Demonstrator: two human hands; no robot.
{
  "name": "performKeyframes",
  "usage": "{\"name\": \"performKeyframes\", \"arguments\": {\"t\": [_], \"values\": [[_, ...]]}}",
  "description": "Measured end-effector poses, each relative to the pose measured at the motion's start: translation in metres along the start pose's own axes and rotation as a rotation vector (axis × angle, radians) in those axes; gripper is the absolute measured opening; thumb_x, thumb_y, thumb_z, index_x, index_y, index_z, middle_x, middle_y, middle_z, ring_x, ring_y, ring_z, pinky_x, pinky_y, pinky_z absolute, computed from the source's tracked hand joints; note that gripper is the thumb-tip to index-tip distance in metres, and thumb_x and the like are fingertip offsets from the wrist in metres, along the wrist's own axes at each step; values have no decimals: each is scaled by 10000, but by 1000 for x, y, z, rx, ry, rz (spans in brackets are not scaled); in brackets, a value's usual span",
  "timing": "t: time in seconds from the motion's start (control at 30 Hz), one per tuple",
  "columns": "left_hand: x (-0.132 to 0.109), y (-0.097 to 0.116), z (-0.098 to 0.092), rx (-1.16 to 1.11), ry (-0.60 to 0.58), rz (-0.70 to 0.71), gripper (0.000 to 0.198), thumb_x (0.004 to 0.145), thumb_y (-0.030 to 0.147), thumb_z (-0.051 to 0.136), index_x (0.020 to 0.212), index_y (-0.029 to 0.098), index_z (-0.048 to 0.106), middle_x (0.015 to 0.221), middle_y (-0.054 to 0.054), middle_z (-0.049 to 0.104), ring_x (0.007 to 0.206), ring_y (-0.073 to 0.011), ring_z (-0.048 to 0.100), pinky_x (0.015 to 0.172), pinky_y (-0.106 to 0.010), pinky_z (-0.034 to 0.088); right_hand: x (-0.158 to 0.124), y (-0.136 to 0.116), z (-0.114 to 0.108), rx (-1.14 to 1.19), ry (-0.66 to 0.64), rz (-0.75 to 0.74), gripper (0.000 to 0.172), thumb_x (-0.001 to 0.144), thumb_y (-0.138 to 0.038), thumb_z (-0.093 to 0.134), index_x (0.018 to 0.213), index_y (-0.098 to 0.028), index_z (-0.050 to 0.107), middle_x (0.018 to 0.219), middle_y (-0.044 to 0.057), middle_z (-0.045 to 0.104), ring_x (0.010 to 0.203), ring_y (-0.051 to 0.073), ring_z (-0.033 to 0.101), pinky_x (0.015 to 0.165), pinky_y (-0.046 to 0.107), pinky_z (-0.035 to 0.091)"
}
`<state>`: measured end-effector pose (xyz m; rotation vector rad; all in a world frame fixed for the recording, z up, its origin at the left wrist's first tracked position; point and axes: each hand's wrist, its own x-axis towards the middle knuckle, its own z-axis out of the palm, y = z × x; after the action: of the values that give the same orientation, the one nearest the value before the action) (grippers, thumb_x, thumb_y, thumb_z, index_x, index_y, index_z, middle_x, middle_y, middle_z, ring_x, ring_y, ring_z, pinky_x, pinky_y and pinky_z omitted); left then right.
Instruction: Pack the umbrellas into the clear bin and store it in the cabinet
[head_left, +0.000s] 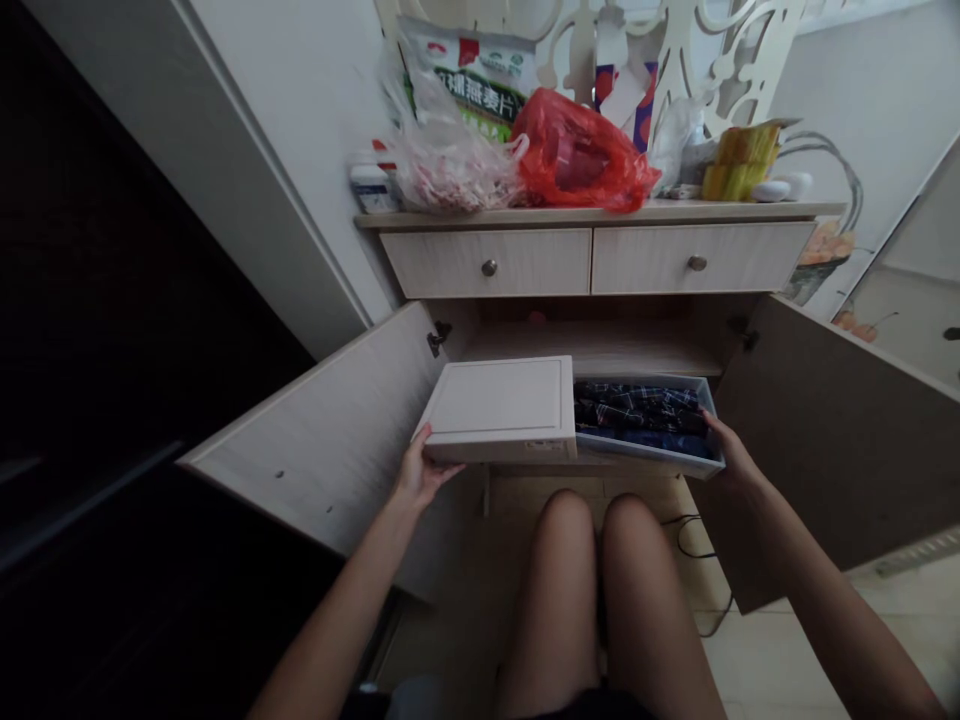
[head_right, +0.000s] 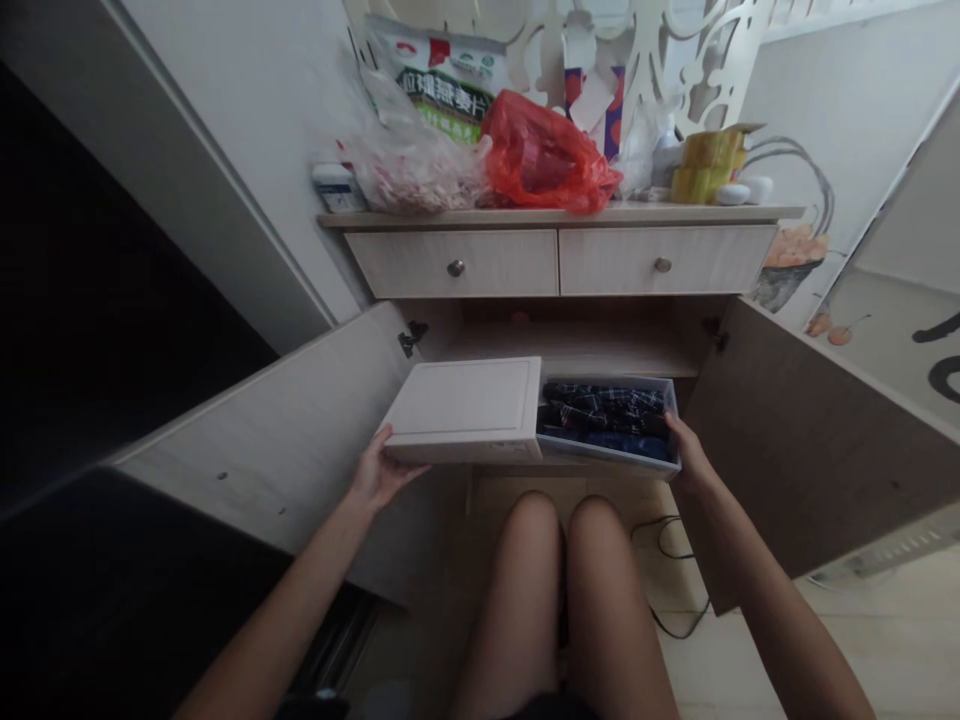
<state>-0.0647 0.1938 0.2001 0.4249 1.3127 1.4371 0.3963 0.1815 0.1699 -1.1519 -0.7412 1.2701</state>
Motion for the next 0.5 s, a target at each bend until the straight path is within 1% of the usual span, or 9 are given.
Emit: {"name": "performKeyframes", "arguments": {"t": [0.1, 0.17, 0.3, 0.4, 0.5], "values": [[-4, -4, -1, -8, 15, -6, 420, 922, 323, 541, 1336, 253, 552, 1239, -120, 632, 1037, -256, 660, 824, -458, 613, 3, -3, -4, -26, -15, 23, 446, 804, -544, 587, 1156, -278, 656, 1147, 42, 728, 1075, 308, 685, 887, 473, 581], [-6, -5, -1, -8, 20, -1, 397, 923, 313, 541, 1313, 245, 570, 1250, -118, 627, 1030, -254, 659, 821, -453, 614, 5, -4, -8, -32, -1, 32, 430, 798, -524, 600, 1149, -283, 660, 1146, 40, 729, 1078, 302, 684, 893, 467, 577], [-11, -8, -1, 4, 14, 4, 358, 919, 321, 552, 1264, 240, 601, 1267, -118, 621, 1038, -259, 656, 832, -460, 607, 7, -4, -12, -44, -29, 56, 467, 790, -538, 622, 1162, -259, 662, 1124, 57, 735, 1071, 305, 686, 886, 468, 577], [-15, -14, 2, 6, 3, -13, 356, 911, 332, 565, 1254, 246, 607, 1264, -116, 626, 1040, -266, 658, 838, -483, 601, 4, 0, -6, -14, -63, 116, 491, 805, -555, 605, 1183, -248, 665, 1098, 71, 742, 1046, 318, 694, 870, 477, 582], [-20, -23, 11, 11, -25, -20, 374, 911, 343, 564, 1271, 245, 598, 1268, -116, 631, 1059, -270, 654, 839, -481, 600, 4, 8, 4, 12, -90, 131, 490, 807, -545, 614, 1201, -257, 662, 1099, 61, 742, 1064, 310, 688, 894, 470, 576]]}}
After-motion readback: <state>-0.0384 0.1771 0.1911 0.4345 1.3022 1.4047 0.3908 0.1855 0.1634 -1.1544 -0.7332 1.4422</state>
